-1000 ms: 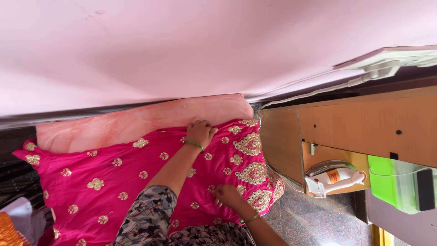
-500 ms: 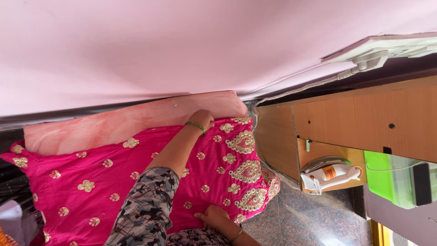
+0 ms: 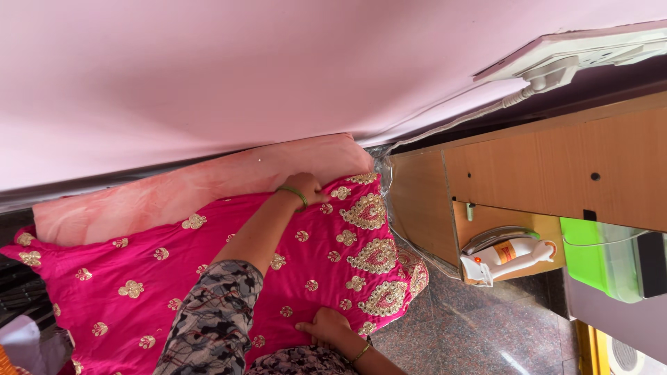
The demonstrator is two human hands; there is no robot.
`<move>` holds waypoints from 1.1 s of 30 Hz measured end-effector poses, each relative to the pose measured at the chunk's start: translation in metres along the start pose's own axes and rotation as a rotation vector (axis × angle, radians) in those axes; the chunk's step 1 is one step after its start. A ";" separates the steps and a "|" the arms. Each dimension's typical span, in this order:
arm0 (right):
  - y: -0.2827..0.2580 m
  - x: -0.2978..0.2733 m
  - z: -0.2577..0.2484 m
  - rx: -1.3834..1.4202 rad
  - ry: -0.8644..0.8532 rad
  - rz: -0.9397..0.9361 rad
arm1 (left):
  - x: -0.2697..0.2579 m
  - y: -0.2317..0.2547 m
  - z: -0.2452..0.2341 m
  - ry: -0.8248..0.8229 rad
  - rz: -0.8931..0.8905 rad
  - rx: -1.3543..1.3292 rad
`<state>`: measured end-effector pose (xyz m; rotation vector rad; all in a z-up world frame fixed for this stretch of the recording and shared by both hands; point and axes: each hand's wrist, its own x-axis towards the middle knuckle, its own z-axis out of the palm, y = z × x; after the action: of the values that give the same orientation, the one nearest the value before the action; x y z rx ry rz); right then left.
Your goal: The person irons a pink patterned garment on a padded surface. They use a white electric iron to smooth the fabric, frequently adjusting the garment's position and flipping it over to treat different sections. The person also handles a plain pink cloth, ironing it after the patterned garment.
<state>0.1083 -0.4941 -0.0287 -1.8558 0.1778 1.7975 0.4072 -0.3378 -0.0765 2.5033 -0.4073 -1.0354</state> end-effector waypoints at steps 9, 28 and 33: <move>0.016 0.017 0.009 0.027 -0.015 -0.006 | 0.026 -0.035 -0.021 0.062 0.097 -0.304; 0.019 0.018 0.010 -0.061 0.051 -0.036 | -0.018 -0.003 -0.061 -0.079 0.163 -0.055; 0.018 0.016 0.010 -0.074 0.063 -0.038 | -0.006 -0.024 -0.039 0.049 0.256 0.040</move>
<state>0.0928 -0.5003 -0.0490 -1.9555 0.0989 1.7430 0.4337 -0.3051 -0.0589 2.4256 -0.7187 -0.8713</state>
